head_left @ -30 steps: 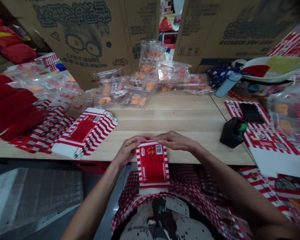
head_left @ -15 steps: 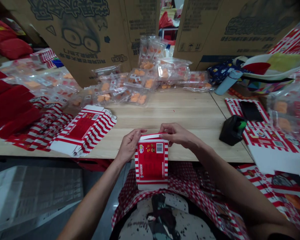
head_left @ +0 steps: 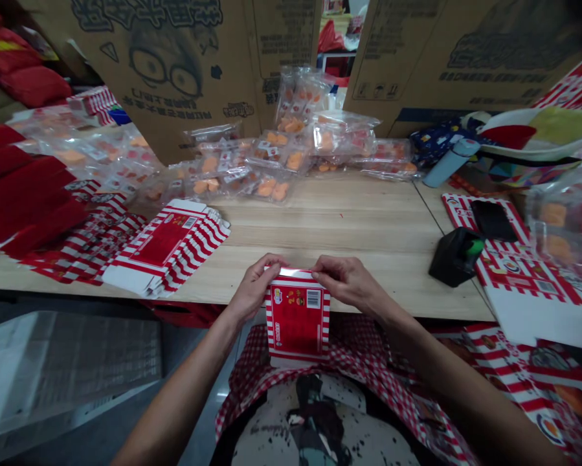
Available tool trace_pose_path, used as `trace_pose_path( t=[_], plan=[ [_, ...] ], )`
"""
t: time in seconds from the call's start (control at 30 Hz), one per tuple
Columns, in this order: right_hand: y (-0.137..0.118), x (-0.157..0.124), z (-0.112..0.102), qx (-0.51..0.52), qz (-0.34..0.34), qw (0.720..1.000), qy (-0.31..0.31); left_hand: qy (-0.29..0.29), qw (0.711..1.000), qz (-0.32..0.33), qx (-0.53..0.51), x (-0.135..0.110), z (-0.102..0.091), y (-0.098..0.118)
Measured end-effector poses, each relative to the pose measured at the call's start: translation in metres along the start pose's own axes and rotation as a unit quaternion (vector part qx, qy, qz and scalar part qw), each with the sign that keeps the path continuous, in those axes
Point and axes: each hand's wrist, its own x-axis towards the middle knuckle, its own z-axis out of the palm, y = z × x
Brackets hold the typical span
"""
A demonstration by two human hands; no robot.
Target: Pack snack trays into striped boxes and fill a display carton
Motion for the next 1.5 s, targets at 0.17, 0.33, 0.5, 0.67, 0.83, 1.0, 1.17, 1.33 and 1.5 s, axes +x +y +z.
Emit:
trace_pose_path(
  t=[0.17, 0.33, 0.5, 0.67, 0.83, 1.0, 1.17, 1.33, 1.5],
  plan=[
    [0.000, -0.013, 0.003, -0.076, -0.075, 0.994, -0.015, -0.048, 0.998, -0.034, -0.039, -0.003, -0.024, -0.015],
    [0.010, -0.022, 0.018, -0.089, -0.108, 0.990, -0.003, -0.008, 0.996, 0.037, 0.082, -0.006, -0.043, -0.031],
    [0.008, -0.015, 0.026, 0.075, -0.060, 0.991, 0.092, -0.031, 0.966, 0.099, 0.236, -0.008, -0.026, 0.019],
    [-0.030, 0.023, -0.011, 0.149, -0.146, 0.970, 0.128, -0.098, 0.899, 0.259, 0.339, 0.005, 0.002, 0.105],
    [-0.015, 0.073, -0.077, 0.036, -0.118, 0.988, 0.094, 0.025, 0.783, 0.466, 0.411, 0.042, 0.007, 0.131],
    [0.054, 0.129, -0.108, -0.277, 0.094, 0.954, 0.065, -0.019, 0.747, 0.497, 0.441, 0.063, 0.006, 0.104],
    [0.054, 0.217, -0.086, -0.383, 0.019, 0.923, 0.011, -0.014, 0.736, 0.514, 0.440, 0.054, 0.012, 0.093],
    [0.010, 0.325, -0.023, -0.467, -0.069, 0.880, -0.047, -0.016, 0.739, 0.521, 0.427, 0.055, 0.010, 0.086],
    [0.000, 0.393, 0.020, -0.505, -0.037, 0.861, -0.052, -0.017, 0.736, 0.521, 0.432, 0.061, -0.001, 0.078]
  ],
)
